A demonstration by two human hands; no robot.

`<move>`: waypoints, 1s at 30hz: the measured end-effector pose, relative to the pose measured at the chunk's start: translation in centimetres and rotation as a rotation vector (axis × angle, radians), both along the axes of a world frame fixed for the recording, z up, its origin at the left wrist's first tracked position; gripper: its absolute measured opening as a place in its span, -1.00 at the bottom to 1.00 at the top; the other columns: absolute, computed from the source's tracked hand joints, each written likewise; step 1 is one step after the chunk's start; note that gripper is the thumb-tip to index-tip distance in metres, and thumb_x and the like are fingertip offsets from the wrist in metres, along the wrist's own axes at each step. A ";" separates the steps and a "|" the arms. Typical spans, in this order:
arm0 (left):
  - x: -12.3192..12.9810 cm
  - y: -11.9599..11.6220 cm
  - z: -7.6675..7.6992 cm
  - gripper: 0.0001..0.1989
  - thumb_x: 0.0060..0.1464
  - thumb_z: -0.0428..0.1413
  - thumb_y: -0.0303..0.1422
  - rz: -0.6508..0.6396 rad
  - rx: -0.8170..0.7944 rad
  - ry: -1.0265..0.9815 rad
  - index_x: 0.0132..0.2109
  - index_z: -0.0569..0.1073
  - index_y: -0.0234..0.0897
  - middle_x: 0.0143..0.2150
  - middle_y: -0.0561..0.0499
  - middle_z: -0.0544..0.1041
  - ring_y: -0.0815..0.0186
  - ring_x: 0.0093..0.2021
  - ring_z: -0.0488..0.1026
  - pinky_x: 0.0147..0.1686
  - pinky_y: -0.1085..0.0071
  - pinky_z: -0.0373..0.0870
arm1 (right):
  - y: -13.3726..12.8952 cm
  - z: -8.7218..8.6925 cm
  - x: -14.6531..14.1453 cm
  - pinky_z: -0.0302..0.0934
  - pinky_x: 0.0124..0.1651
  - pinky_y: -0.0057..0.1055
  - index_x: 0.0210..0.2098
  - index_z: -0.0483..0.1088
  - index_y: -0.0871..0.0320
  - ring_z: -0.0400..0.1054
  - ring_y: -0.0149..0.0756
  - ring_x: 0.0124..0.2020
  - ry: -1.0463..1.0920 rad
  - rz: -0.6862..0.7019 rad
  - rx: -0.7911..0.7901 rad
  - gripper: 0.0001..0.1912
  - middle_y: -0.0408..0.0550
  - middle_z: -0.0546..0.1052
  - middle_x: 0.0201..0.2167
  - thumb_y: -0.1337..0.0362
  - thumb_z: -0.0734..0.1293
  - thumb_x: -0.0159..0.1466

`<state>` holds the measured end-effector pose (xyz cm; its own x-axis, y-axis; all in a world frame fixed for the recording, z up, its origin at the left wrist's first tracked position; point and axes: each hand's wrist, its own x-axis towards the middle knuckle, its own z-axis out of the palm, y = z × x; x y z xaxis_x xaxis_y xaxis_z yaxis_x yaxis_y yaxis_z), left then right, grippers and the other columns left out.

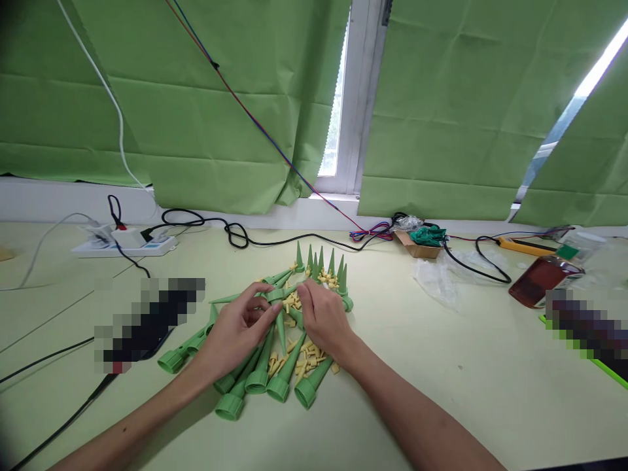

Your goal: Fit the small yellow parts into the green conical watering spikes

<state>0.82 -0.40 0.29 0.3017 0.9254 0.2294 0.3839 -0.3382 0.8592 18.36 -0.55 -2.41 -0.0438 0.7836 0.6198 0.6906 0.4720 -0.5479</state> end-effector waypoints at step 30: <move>-0.5 0.6 -0.9 -0.70 0.21 -0.02 -0.20 0.107 0.138 0.423 0.00 0.38 -0.22 -0.45 0.04 0.53 0.19 -0.49 0.44 -0.46 0.40 0.20 | -0.1 -0.1 0.2 0.17 -0.21 -0.34 -0.36 0.33 0.19 0.21 -0.25 -0.24 -0.450 0.245 -0.102 -0.92 -0.03 0.31 -0.31 0.43 0.28 0.28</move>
